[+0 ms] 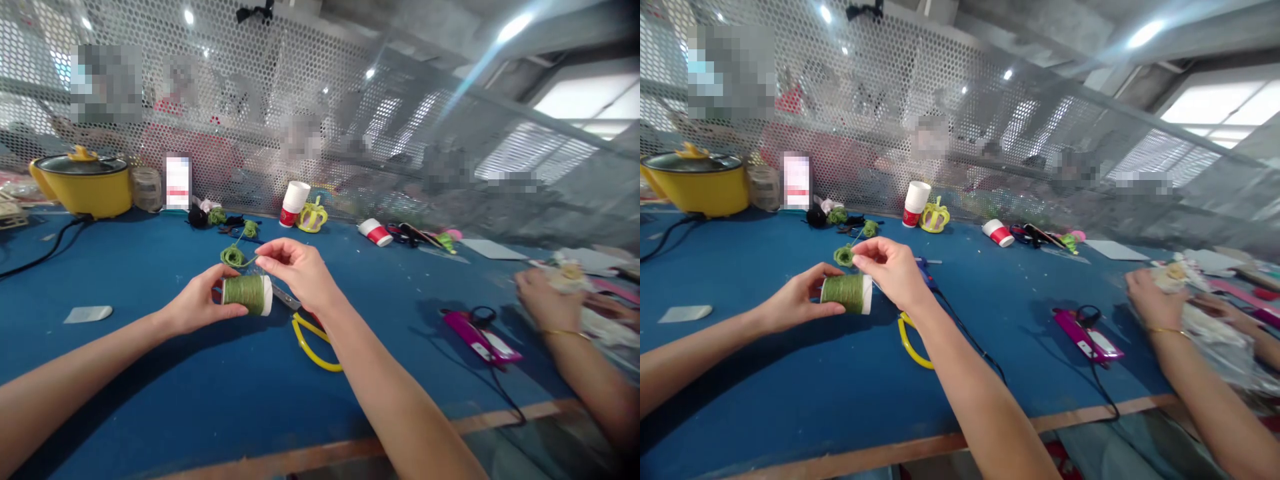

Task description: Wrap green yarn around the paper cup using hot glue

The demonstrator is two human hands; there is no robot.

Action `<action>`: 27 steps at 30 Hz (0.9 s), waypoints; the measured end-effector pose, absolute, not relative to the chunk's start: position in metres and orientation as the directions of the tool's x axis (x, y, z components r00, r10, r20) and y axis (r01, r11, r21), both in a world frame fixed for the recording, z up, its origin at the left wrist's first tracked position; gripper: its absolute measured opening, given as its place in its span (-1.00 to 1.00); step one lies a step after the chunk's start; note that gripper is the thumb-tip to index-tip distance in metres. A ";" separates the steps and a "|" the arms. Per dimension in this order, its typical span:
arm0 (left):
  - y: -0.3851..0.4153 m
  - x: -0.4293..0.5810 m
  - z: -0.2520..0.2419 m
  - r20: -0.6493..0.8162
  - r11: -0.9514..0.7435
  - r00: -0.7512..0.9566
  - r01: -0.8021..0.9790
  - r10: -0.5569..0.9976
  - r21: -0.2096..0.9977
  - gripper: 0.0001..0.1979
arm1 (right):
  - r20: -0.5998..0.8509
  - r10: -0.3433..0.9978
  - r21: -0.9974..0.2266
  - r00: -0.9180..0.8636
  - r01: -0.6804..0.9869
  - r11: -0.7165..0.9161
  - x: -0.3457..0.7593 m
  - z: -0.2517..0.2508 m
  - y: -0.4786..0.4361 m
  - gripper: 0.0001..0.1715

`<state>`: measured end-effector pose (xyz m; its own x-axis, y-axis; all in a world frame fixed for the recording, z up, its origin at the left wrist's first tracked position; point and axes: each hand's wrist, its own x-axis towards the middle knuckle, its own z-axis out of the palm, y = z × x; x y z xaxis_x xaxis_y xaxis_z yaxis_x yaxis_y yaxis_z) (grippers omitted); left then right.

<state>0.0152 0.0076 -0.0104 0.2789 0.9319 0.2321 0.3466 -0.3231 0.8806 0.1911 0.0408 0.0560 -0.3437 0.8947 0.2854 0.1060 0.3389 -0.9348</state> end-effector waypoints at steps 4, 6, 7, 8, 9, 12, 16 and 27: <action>0.007 0.015 -0.010 0.302 -0.401 0.305 0.345 0.903 0.849 -0.53 | 0.278 0.906 -0.938 -0.318 0.114 0.328 0.192 0.051 0.047 -0.86; 0.007 0.015 -0.009 0.339 -0.435 0.306 0.346 0.890 0.831 -0.53 | 0.268 0.914 -0.942 -0.305 0.114 0.315 0.193 0.046 0.052 -0.85; 0.007 0.015 -0.009 0.354 -0.450 0.307 0.348 0.883 0.822 -0.53 | 0.263 0.917 -0.944 -0.300 0.115 0.308 0.194 0.045 0.053 -0.85; 0.007 0.015 -0.008 0.369 -0.465 0.310 0.350 0.877 0.813 -0.53 | 0.257 0.920 -0.946 -0.296 0.118 0.302 0.195 0.043 0.054 -0.85; 0.007 0.015 -0.008 0.382 -0.481 0.314 0.354 0.869 0.802 -0.54 | 0.250 0.923 -0.948 -0.293 0.122 0.295 0.196 0.042 0.054 -0.85; 0.006 0.014 -0.009 0.419 -0.524 0.333 0.356 0.845 0.774 -0.54 | 0.223 0.931 -0.954 -0.290 0.133 0.270 0.196 0.042 0.053 -0.84; 0.006 0.014 -0.011 0.452 -0.556 0.339 0.343 0.825 0.757 -0.54 | 0.189 0.939 -0.963 -0.288 0.132 0.234 0.196 0.041 0.052 -0.85; 0.005 0.014 -0.009 0.541 -0.656 0.373 0.395 0.754 0.643 -0.55 | 0.093 0.970 -0.983 -0.224 0.137 0.126 0.194 0.038 0.047 -0.84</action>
<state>0.0138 0.0046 -0.0089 0.3727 0.7540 0.5409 0.3949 -0.6564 0.6428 0.1944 0.0473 0.0381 -0.2240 0.9702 0.0928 0.1372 0.1256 -0.9825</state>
